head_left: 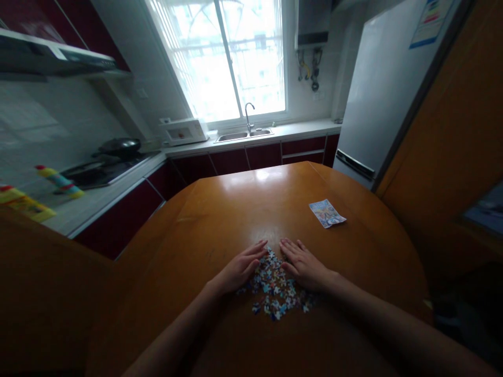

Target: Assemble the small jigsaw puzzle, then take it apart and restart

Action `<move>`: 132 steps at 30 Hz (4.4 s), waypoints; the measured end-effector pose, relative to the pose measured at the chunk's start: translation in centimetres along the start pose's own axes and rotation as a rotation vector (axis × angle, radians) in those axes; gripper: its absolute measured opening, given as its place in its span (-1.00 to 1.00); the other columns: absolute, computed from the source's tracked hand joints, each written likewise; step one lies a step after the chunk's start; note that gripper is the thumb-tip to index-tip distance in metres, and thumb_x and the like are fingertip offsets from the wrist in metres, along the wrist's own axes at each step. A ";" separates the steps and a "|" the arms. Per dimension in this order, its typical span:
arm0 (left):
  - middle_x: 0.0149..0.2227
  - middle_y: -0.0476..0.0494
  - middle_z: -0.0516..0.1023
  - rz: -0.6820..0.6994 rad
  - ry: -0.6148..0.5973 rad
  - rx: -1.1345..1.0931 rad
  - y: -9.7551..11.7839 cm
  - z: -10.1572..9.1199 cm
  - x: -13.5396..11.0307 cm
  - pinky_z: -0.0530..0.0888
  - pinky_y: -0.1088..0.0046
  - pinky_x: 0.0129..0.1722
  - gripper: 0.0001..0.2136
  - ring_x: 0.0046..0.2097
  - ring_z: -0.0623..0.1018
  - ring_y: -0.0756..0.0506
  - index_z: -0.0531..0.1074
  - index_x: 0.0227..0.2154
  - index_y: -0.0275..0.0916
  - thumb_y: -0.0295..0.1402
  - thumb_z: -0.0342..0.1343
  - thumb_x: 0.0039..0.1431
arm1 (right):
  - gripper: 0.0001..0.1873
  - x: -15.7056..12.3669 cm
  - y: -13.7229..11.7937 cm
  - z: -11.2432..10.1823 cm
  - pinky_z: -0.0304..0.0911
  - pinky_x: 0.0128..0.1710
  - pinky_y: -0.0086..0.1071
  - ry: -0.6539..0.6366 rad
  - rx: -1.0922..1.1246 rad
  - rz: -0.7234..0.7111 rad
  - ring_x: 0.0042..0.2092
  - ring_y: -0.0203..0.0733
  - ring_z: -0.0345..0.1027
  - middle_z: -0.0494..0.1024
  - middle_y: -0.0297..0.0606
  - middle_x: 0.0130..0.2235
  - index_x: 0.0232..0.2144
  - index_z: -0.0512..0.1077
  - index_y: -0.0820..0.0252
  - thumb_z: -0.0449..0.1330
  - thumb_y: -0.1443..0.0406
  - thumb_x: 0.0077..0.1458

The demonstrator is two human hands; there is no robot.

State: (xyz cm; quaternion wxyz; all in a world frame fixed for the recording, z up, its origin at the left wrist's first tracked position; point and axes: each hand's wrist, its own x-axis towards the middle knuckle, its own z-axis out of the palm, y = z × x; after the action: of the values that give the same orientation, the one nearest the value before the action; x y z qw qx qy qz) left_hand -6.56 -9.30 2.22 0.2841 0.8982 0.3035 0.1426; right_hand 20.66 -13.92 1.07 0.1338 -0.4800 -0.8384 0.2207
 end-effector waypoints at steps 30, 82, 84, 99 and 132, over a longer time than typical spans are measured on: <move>-0.38 -0.14 0.63 -0.320 0.346 -0.225 -4.1 -0.1 7.5 0.35 0.51 -0.39 -0.70 -0.38 0.52 -0.05 0.63 -0.29 -0.29 -0.15 0.14 0.24 | -0.73 9.5 5.1 -0.1 0.28 -0.34 -0.40 0.528 0.514 0.321 -0.35 -0.18 0.52 0.63 -0.27 -0.42 -0.39 0.57 0.14 0.05 0.37 0.07; -0.62 0.08 0.01 -0.315 0.357 -0.244 -3.8 -0.2 6.9 0.02 0.53 -0.51 -0.72 -0.52 0.10 0.07 0.06 -0.69 -0.23 -0.25 -0.07 0.02 | -0.77 8.2 6.7 -1.8 0.11 -0.50 -0.45 0.650 0.989 0.275 -0.49 -0.33 0.22 0.50 -0.31 -0.50 -0.43 0.56 0.22 0.11 0.30 -0.06; -0.63 0.08 0.01 -0.315 0.352 -0.236 -3.7 -0.3 6.8 0.02 0.54 -0.52 -0.73 -0.52 0.11 0.07 0.06 -0.70 -0.23 -0.25 -0.07 0.01 | -0.77 8.2 6.7 -1.8 0.12 -0.50 -0.44 0.654 0.978 0.277 -0.49 -0.32 0.22 0.50 -0.31 -0.50 -0.43 0.56 0.22 0.11 0.29 -0.06; -0.63 0.09 0.00 -0.302 0.301 -0.206 -3.8 -0.4 6.7 0.00 0.54 -0.55 -0.74 -0.55 0.08 0.08 0.05 -0.69 -0.22 -0.30 -0.07 0.02 | -0.78 8.4 5.9 -2.1 0.16 -0.49 -0.44 0.652 0.932 0.281 -0.48 -0.31 0.26 0.50 -0.32 -0.53 -0.47 0.55 0.20 0.10 0.29 -0.07; -0.29 -0.12 0.49 -0.271 0.304 0.032 -5.3 -2.2 3.0 0.40 0.46 -0.25 -0.81 -0.27 0.48 -0.05 0.59 -0.29 -0.23 -0.26 0.13 0.25 | -0.74 9.5 6.4 -1.3 0.15 -0.60 -0.47 0.686 0.980 0.207 -0.55 -0.33 0.22 0.47 -0.32 -0.54 -0.49 0.52 0.24 0.05 0.28 -0.10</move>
State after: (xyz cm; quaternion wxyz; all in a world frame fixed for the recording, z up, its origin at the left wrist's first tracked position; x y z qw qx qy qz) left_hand -7.62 -2.98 1.10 0.2375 0.8216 0.4633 0.2323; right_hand 21.20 -2.52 -0.89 0.5798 -0.4854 -0.4972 0.4254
